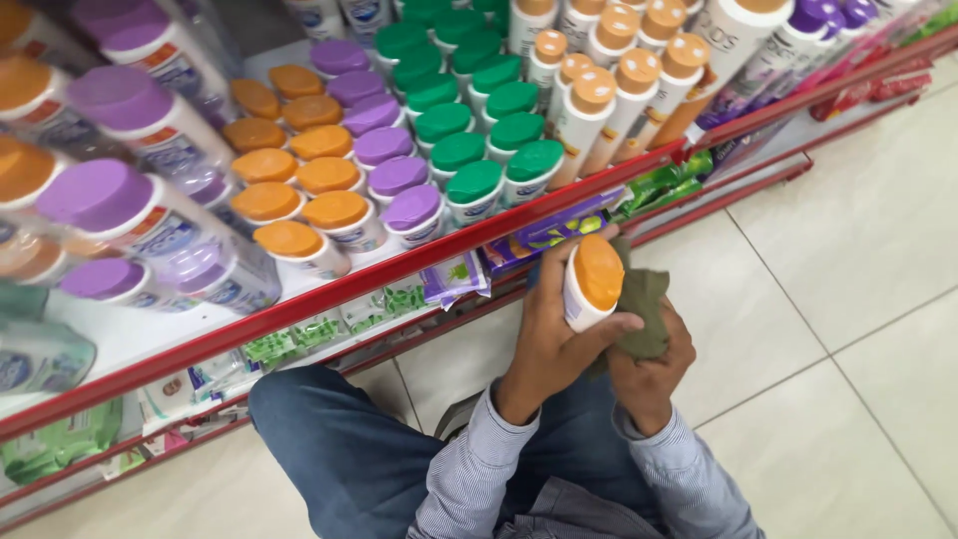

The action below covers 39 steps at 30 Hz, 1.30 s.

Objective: Cleaning powder containers and arranging them on a shelf in a store.

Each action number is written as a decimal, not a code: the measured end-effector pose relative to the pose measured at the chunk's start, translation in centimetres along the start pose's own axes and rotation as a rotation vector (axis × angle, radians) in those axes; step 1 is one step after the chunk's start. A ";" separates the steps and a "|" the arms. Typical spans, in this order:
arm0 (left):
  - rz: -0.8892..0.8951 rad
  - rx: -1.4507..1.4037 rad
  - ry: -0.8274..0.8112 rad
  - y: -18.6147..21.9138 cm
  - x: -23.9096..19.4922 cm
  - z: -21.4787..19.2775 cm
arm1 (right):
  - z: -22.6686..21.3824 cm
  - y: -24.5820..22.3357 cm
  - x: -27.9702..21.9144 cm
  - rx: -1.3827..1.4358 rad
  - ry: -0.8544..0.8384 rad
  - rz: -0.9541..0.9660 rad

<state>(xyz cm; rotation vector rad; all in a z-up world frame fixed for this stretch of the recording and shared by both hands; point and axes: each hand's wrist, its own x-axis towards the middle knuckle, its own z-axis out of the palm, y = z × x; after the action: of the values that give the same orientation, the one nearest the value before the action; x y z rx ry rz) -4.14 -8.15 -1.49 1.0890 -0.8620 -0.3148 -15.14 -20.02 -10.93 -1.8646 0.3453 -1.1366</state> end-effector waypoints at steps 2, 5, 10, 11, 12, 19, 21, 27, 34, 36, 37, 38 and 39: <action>0.072 0.178 0.112 1.0 -0.3 -1.0 | 0.3 0.3 -0.4 0.064 0.112 -0.087; 0.204 0.668 0.147 2.3 -0.4 -3.6 | 0.4 -2.2 1.5 0.319 0.051 -0.096; 0.268 0.712 0.161 3.9 -1.0 -5.3 | 1.9 -8.7 8.5 0.175 -0.243 -0.274; 0.267 0.719 0.127 4.2 -1.1 -5.8 | 2.0 -8.8 9.3 0.056 -0.319 -0.299; 0.268 0.715 0.135 4.2 -1.4 -6.0 | 2.2 -8.7 8.7 0.053 -0.326 -0.304; 0.209 0.511 0.156 6.2 -2.2 -7.5 | 2.9 -9.6 9.0 0.038 -0.335 -0.385; 0.218 0.472 0.145 6.4 -2.0 -8.0 | 3.7 -10.7 9.5 -0.013 -0.337 -0.386; 0.167 0.726 0.295 7.8 -2.4 -8.0 | 5.0 -10.6 11.6 0.124 -0.413 -0.467; 0.209 0.996 0.491 7.9 -2.7 -8.8 | 7.8 -12.7 12.8 0.066 -0.502 -0.638; 0.205 1.077 0.512 8.5 -2.7 -9.0 | 8.5 -12.6 12.9 0.050 -0.497 -0.667; 0.203 1.061 0.508 8.8 -2.6 -9.0 | 8.9 -12.5 12.8 0.026 -0.461 -0.655; 0.201 1.039 0.505 8.9 -2.4 -8.9 | 9.2 -12.3 12.8 -0.002 -0.430 -0.644; 0.204 1.053 0.503 9.4 -2.3 -9.0 | 9.7 -12.3 12.1 0.011 -0.423 -0.644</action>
<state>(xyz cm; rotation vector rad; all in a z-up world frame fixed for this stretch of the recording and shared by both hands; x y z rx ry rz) -0.64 3.37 3.96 1.9118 -0.6526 0.6507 -3.17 -15.39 4.09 -2.2112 -0.5361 -1.0908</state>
